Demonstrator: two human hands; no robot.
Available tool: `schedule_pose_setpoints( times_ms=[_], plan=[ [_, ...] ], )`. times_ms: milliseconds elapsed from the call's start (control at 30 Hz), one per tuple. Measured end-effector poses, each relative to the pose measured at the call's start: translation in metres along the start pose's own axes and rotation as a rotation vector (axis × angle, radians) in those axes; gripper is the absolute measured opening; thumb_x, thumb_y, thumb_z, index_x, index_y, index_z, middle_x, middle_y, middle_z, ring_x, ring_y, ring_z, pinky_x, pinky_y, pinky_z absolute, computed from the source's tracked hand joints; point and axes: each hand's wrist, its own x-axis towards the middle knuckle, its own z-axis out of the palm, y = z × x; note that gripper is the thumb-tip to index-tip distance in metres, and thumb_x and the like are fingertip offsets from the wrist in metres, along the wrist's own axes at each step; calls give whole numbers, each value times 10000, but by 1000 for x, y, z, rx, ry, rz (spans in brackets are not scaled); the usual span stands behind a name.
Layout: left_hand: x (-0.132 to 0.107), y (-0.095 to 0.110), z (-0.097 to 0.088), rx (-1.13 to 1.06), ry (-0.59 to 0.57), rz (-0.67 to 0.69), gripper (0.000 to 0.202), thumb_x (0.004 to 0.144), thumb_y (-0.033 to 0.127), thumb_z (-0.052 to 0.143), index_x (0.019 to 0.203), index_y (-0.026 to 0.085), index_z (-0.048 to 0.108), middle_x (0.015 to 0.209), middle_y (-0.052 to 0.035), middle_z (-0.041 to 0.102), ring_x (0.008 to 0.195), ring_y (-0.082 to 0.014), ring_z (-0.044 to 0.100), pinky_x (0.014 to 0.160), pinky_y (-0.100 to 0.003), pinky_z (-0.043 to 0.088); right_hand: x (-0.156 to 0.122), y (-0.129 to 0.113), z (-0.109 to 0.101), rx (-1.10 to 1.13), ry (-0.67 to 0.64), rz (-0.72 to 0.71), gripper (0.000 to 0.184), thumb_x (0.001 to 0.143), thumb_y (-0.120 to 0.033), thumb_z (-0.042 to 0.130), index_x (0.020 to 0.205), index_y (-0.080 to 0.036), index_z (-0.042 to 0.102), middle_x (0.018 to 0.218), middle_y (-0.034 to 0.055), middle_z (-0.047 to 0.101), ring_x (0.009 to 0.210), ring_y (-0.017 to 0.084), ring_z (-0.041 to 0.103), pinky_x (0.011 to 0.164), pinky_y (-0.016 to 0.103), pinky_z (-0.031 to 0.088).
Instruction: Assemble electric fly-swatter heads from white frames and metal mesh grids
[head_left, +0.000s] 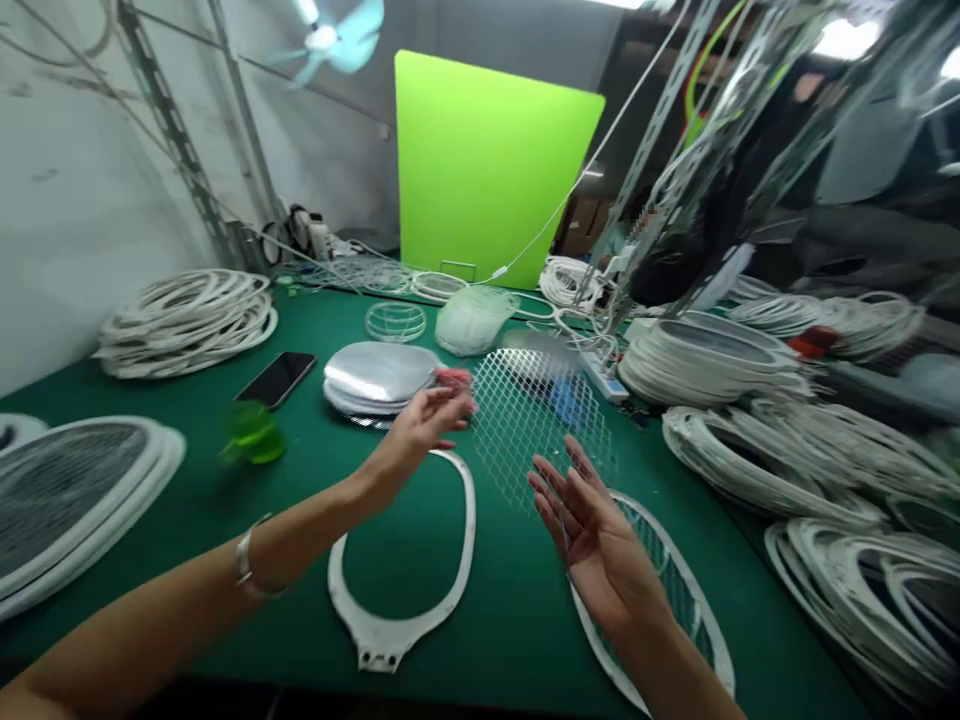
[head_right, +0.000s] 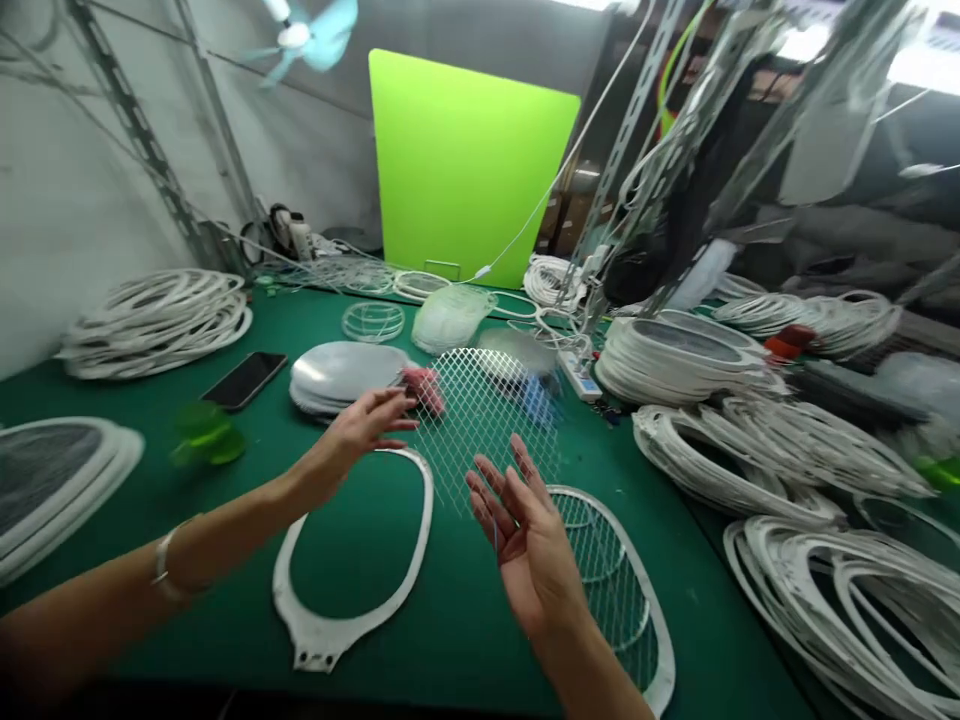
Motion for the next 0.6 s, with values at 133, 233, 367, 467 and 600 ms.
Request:
schedule_pose_setpoints(
  times_ms=[133, 233, 367, 467, 600],
  plan=[
    [-99, -57, -59, 766, -113, 87, 726, 822, 628, 597, 1442, 301, 407, 1542, -70, 333, 1428, -379, 236, 1120, -549, 302, -30, 40, -24, 31, 150, 147, 498, 893, -245, 617, 1358, -370, 488, 1156, 42, 702, 1055, 225, 658, 798, 278, 600],
    [-143, -100, -65, 1105, -143, 160, 895, 796, 702, 560, 1526, 312, 217, 1602, -69, 139, 1450, -409, 104, 1130, -615, 210, -36, 66, -31, 50, 175, 218, 526, 887, -248, 627, 1376, -356, 464, 1136, 57, 709, 1050, 235, 660, 788, 280, 603],
    [-157, -128, -31, 1225, -7, 206, 886, 830, 706, 500, 1536, 272, 190, 1594, -82, 168, 1446, -400, 145, 1127, -580, 263, -37, 84, -25, 17, 132, 216, 592, 839, -241, 694, 1377, -318, 462, 1145, 77, 704, 1056, 250, 656, 803, 291, 601],
    [-154, -124, -9, 1158, 67, 188, 870, 832, 707, 494, 1528, 253, 236, 1586, -94, 199, 1442, -413, 148, 1128, -629, 208, -38, 86, -20, -13, 115, 191, 645, 801, -242, 738, 1378, -306, 457, 1149, 81, 702, 1060, 249, 656, 816, 291, 597],
    [-140, -90, -12, 749, 222, 41, 713, 871, 630, 519, 1471, 282, 351, 1564, -74, 282, 1445, -362, 195, 1144, -590, 223, -37, 89, -17, -47, 80, 184, 685, 783, -251, 756, 1389, -305, 441, 1170, 77, 694, 1079, 237, 649, 821, 280, 591]
  ],
)
